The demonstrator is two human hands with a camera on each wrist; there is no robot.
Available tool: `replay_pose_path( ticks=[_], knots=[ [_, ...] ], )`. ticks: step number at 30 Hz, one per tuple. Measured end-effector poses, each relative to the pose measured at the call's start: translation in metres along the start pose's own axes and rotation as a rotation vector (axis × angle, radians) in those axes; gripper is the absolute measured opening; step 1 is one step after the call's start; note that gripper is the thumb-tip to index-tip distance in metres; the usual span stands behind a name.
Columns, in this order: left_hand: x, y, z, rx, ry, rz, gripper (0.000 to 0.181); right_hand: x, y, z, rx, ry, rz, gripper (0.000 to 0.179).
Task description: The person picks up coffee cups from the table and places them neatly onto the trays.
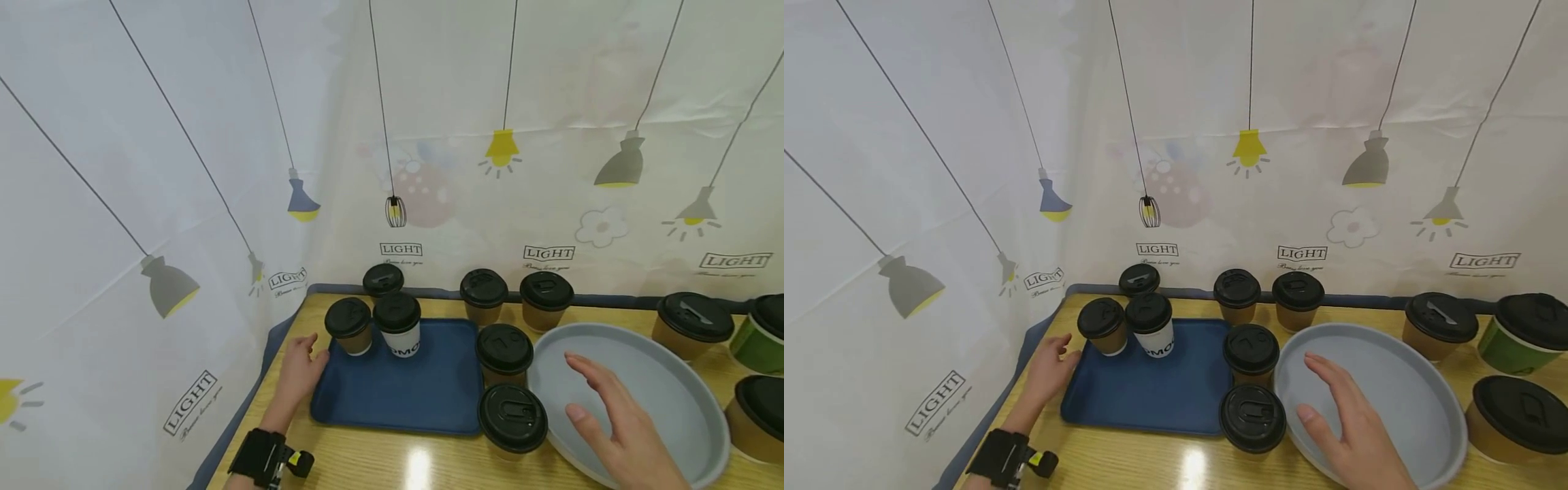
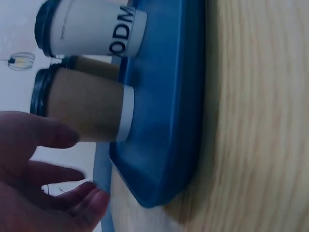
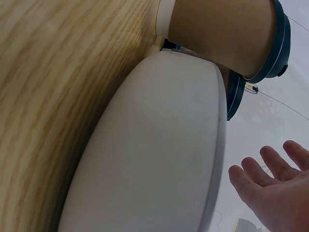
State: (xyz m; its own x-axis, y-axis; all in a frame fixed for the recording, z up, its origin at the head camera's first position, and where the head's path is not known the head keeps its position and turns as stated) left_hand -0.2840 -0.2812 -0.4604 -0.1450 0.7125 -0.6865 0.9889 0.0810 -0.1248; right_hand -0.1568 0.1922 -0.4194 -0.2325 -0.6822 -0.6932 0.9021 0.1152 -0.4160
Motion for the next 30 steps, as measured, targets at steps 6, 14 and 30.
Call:
replay_pose_path(
  ticks=[6, 14, 30],
  knots=[
    [0.018, -0.013, 0.012, 0.067, -0.122, 0.135, 0.034, 0.001, 0.001, -0.003, 0.019, 0.013, 0.011, 0.064],
    [0.017, -0.011, 0.026, 0.009, -0.07, 0.151, 0.042, 0.006, 0.002, -0.002, -0.019, -0.031, 0.011, 0.066],
    [0.009, -0.004, 0.034, 0.014, -0.018, 0.171, 0.042, 0.061, 0.0, 0.02, 0.036, 0.042, 0.237, 0.113]
  ],
)
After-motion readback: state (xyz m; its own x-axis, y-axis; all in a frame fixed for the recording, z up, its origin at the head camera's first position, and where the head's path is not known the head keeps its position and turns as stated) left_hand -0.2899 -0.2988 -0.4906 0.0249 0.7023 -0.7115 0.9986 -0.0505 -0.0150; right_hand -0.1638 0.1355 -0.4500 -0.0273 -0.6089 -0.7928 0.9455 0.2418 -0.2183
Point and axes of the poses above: each hand's wrist, its own y-axis away from the middle knuckle, its own x-axis out of the palm, z = x × y, the point moved 8 cm from there along -y, towards the middle knuckle, and after that the axes turned 7 degrees about y, right-handed, at the moved point
